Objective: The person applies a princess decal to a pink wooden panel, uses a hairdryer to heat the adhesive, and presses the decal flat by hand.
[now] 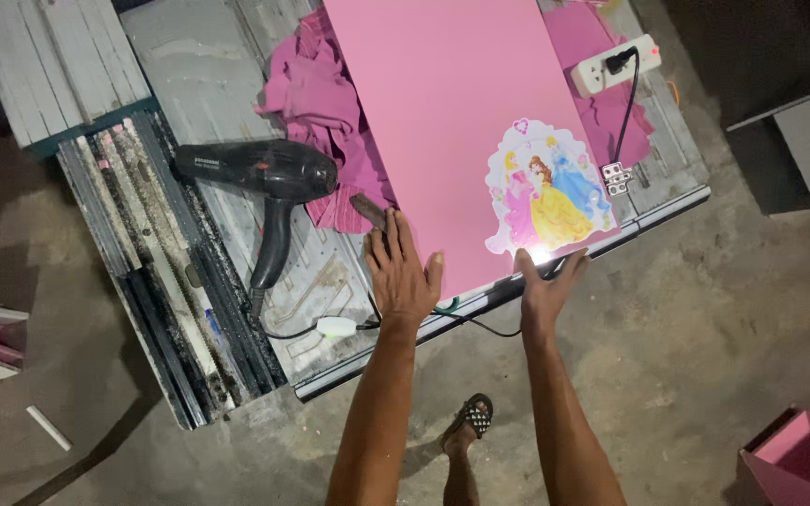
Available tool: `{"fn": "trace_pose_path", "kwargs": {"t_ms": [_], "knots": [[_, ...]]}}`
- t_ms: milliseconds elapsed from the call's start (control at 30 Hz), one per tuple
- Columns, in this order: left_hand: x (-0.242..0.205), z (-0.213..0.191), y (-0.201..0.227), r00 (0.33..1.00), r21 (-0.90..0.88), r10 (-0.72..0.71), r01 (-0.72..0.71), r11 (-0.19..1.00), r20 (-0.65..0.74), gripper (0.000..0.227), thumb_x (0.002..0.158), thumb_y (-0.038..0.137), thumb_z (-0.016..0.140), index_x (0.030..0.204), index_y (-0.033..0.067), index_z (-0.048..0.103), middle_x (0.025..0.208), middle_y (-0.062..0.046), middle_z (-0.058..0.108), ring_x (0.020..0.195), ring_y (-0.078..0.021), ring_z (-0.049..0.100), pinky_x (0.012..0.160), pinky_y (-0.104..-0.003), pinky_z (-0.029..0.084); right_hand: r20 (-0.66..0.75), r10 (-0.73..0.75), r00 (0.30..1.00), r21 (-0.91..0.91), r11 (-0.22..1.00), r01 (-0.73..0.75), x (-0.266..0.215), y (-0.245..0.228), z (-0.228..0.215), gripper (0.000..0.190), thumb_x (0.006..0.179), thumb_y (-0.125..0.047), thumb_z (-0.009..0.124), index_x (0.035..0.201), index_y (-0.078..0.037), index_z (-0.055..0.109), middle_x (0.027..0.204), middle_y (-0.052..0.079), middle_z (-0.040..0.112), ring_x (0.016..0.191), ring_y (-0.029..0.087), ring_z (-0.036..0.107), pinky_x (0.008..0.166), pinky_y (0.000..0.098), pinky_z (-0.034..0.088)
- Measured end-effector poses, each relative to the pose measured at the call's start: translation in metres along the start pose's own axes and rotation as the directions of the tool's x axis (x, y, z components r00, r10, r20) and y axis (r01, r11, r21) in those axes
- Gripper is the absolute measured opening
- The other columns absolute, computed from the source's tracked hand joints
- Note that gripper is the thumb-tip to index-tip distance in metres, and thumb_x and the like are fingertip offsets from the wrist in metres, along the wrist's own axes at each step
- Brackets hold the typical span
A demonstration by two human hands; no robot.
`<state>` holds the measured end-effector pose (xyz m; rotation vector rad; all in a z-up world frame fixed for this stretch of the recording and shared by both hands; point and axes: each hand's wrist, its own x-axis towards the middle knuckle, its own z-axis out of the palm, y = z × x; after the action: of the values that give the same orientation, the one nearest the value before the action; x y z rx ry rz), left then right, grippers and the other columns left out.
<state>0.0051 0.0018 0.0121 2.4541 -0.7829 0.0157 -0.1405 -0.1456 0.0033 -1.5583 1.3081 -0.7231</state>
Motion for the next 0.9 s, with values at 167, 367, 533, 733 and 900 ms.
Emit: {"fn": "trace_pose_path", "kwargs": {"t_ms": [167,367,533,733,900], "knots": [[0.000,0.002,0.000,1.000,0.002,0.002,-0.002,1.000,0.004,0.083,0.100,0.050,0.041,0.163,-0.0016,0.020,0.167,-0.023,0.025,0.143,-0.0472,0.031,0.123,-0.061,0.016,-0.082,-0.011,0.997,-0.056,0.998,0.006,0.002,0.017,0.015,0.102,0.102,-0.038,0.077,0.171,-0.012,0.007,0.170,0.033,-0.005,0.159,0.048,-0.003,0.131,0.0562,0.002],[0.000,0.001,0.000,1.000,0.055,0.014,-0.014,0.998,-0.004,0.085,0.098,0.049,0.044,0.161,-0.0034,0.023,0.166,-0.023,0.028,0.141,-0.0473,0.033,0.122,-0.061,0.018,-0.113,-0.062,0.992,-0.104,0.993,0.050,0.003,0.033,0.015,0.101,0.096,-0.042,0.082,0.169,-0.009,0.021,0.166,0.040,0.006,0.156,0.055,0.009,0.129,0.0603,0.011],[0.001,0.001,0.000,1.000,0.056,0.021,-0.021,0.998,-0.002,0.085,0.098,0.050,0.043,0.160,-0.0044,0.023,0.165,-0.024,0.028,0.140,-0.0478,0.033,0.122,-0.061,0.018,-0.241,-0.029,0.970,-0.120,0.993,-0.001,0.017,0.041,0.033,0.086,0.106,-0.044,0.071,0.168,-0.010,0.022,0.166,0.033,0.014,0.156,0.049,0.019,0.128,0.0561,0.020],[0.001,0.002,0.000,1.000,0.020,0.007,-0.007,1.000,-0.010,0.085,0.098,0.052,0.039,0.161,-0.0044,0.023,0.165,-0.024,0.029,0.140,-0.0480,0.033,0.123,-0.061,0.016,-0.103,0.025,0.994,-0.162,0.986,-0.042,0.004,0.012,0.009,0.113,0.096,-0.050,0.080,0.166,0.003,0.010,0.165,0.039,0.003,0.156,0.053,0.010,0.130,0.0573,0.014],[0.002,0.000,0.000,1.000,0.031,0.017,-0.016,0.999,-0.007,0.086,0.097,0.050,0.045,0.160,-0.0045,0.024,0.165,-0.024,0.030,0.140,-0.0485,0.035,0.122,-0.062,0.018,0.041,0.134,0.990,-0.193,0.973,-0.124,-0.011,-0.029,0.001,0.129,0.089,-0.055,0.086,0.166,0.004,0.001,0.168,0.038,-0.001,0.158,0.049,0.003,0.129,0.0582,0.009]]}}
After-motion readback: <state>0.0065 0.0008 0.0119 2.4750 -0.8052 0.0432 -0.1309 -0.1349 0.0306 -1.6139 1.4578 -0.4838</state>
